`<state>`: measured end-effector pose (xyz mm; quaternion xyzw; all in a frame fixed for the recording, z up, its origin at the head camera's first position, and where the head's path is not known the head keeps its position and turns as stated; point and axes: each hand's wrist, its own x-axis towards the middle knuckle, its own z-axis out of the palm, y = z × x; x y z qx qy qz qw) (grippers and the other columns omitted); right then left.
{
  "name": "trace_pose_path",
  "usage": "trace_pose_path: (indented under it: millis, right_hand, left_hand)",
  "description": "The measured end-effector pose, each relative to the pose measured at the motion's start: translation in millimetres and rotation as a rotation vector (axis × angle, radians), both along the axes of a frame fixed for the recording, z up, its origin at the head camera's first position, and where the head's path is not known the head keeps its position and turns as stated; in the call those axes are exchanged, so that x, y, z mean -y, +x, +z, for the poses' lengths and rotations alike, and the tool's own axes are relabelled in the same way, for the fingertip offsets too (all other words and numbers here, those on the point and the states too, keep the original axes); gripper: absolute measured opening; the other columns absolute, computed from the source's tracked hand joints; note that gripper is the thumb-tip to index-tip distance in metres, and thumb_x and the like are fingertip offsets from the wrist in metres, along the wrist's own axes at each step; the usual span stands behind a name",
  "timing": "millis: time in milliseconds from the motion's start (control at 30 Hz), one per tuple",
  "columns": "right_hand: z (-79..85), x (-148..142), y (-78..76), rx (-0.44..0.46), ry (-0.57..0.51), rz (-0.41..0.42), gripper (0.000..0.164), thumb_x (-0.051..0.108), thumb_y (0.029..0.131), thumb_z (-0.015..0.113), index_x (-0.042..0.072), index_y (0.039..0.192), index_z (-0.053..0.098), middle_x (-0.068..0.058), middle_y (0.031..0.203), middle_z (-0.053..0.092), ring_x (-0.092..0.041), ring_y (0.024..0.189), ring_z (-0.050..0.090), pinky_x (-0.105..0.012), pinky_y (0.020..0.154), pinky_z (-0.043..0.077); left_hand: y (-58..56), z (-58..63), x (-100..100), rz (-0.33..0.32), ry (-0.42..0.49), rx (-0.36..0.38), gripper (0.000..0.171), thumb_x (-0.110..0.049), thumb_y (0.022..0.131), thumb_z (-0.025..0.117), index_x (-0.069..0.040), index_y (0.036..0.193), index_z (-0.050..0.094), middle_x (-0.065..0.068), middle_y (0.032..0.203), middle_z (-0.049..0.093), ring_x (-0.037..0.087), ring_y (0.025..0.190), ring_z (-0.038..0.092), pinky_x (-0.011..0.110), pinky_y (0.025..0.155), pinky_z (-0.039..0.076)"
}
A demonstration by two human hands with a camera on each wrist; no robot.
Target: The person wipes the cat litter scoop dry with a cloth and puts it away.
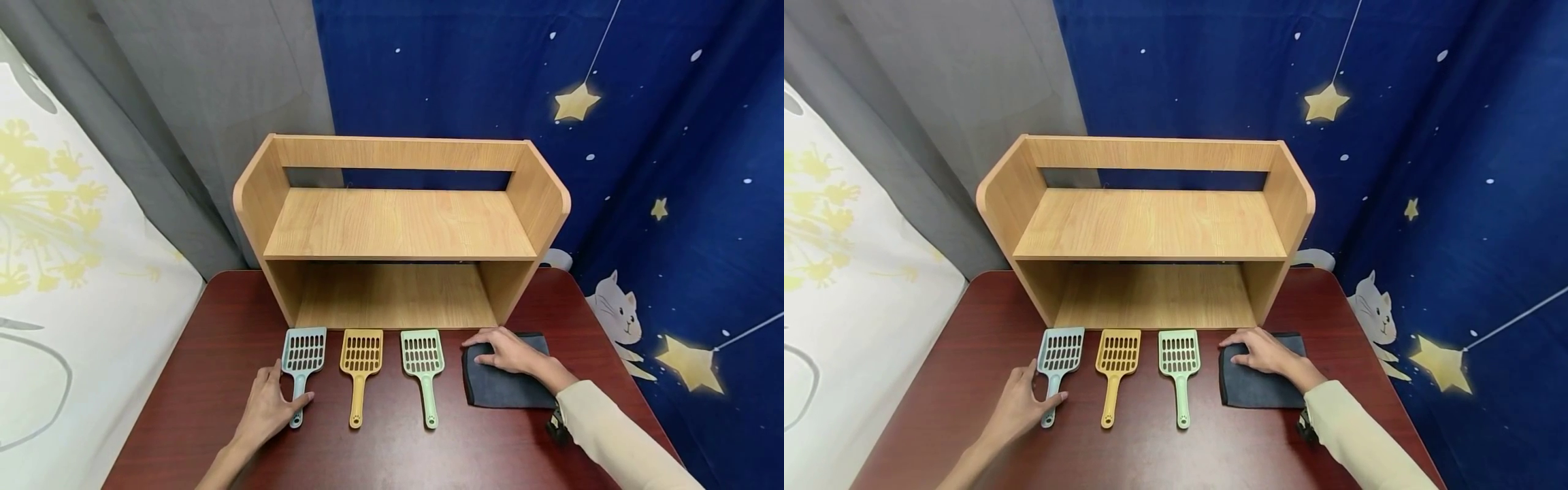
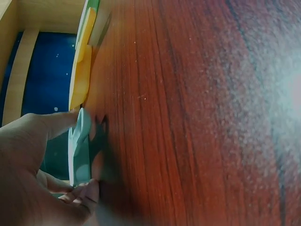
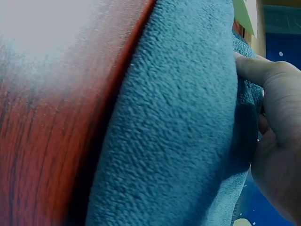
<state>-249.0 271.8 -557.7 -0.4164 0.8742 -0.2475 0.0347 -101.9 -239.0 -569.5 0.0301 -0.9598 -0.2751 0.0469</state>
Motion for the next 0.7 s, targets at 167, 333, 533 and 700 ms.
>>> trace_pose_path:
  millis: [167, 333, 533, 700]
  right_hand:
    - [6.2, -2, -1.5, 0.050, -0.024, -0.024, 0.032, 0.010, 0.093, 0.082, 0.009, 0.125, 0.078, -0.005, 0.120, 0.077, -0.023, 0.112, 0.072, -0.043, 0.091, 0.058]
    - [13.6, -5, -3.3, 0.084, -0.038, -0.057, 0.030, 0.011, 0.095, 0.080, 0.007, 0.125, 0.077, -0.006, 0.121, 0.077, -0.025, 0.115, 0.071, -0.046, 0.094, 0.057]
    - [25.4, -13, -6.0, 0.067, -0.072, -0.064, 0.029, 0.008, 0.095, 0.080, 0.003, 0.123, 0.077, -0.006, 0.119, 0.078, -0.025, 0.112, 0.072, -0.044, 0.092, 0.057]
    - [38.6, -20, -7.4, 0.089, -0.099, -0.080, 0.028, 0.007, 0.094, 0.080, 0.002, 0.121, 0.077, -0.004, 0.112, 0.079, -0.017, 0.099, 0.072, -0.041, 0.084, 0.058]
  left_hand:
    - [0.5, -0.3, -1, 0.005, 0.016, -0.003, 0.103, -0.028, 0.082, 0.091, 0.026, 0.149, 0.035, 0.034, 0.126, 0.054, 0.047, 0.117, 0.057, 0.061, 0.101, 0.048]
    - [-0.8, -0.7, 0, 0.000, 0.032, -0.014, 0.092, -0.016, 0.083, 0.089, 0.027, 0.146, 0.037, 0.025, 0.120, 0.059, 0.030, 0.098, 0.061, 0.048, 0.087, 0.052]
    - [-0.5, -3.2, 1, 0.014, 0.044, -0.063, 0.077, -0.007, 0.081, 0.086, 0.023, 0.141, 0.048, 0.017, 0.110, 0.064, 0.023, 0.088, 0.063, 0.042, 0.076, 0.052]
    - [0.6, -5.1, 4, 0.018, 0.047, -0.091, 0.058, -0.003, 0.082, 0.083, 0.017, 0.132, 0.061, 0.012, 0.099, 0.067, 0.025, 0.086, 0.065, 0.046, 0.075, 0.053]
